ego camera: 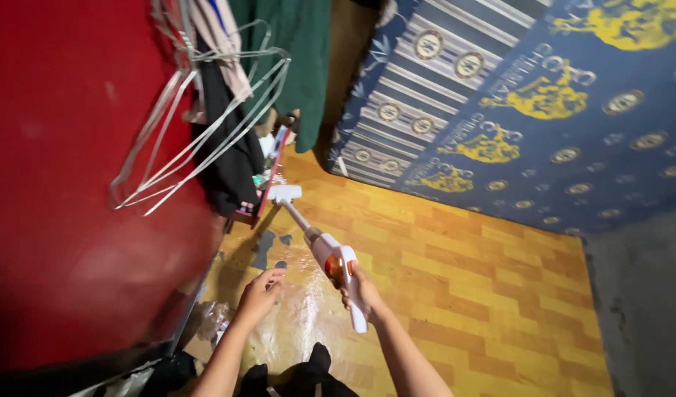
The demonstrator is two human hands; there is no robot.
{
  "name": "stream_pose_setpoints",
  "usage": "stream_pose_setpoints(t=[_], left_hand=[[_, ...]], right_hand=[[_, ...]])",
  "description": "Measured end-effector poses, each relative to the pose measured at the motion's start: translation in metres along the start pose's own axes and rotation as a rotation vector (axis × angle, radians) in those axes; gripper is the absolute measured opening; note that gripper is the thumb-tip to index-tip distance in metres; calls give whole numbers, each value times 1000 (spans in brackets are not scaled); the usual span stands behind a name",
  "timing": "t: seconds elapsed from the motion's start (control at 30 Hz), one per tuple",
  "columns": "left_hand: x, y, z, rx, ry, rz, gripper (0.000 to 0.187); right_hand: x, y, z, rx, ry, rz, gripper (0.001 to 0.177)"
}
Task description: Vacuuming a wooden floor in a bedroom area.
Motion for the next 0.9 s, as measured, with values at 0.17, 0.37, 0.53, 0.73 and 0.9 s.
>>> stream_pose_setpoints(t=[0.17,0.37,0.53,0.73,0.9], left_hand=[[16,29,2,69,16,-67,32],[26,48,27,107,72,-179,30],[28,50,61,207,83,-245,29],[40,52,50,257,59,-221,29],[51,65,13,152,93,-167,27]], right_hand=[[-77,-23,1,19,35,-38,52],[-170,-36,31,2,86,5,52],[-213,-42,48,-21,44,22,54],[-197,-49,20,-31,27,76,61],[-153,-58,-31,-116,5,167,63]])
Point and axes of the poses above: each hand's wrist, its own x-axis away from the middle knuckle, its own y-axis out of the back of the hand, z = x × y, the point moved 9 cm from there along -x, towards the middle knuckle, and after that the axes turned 6 degrees about -x, right-handed, at the moved point
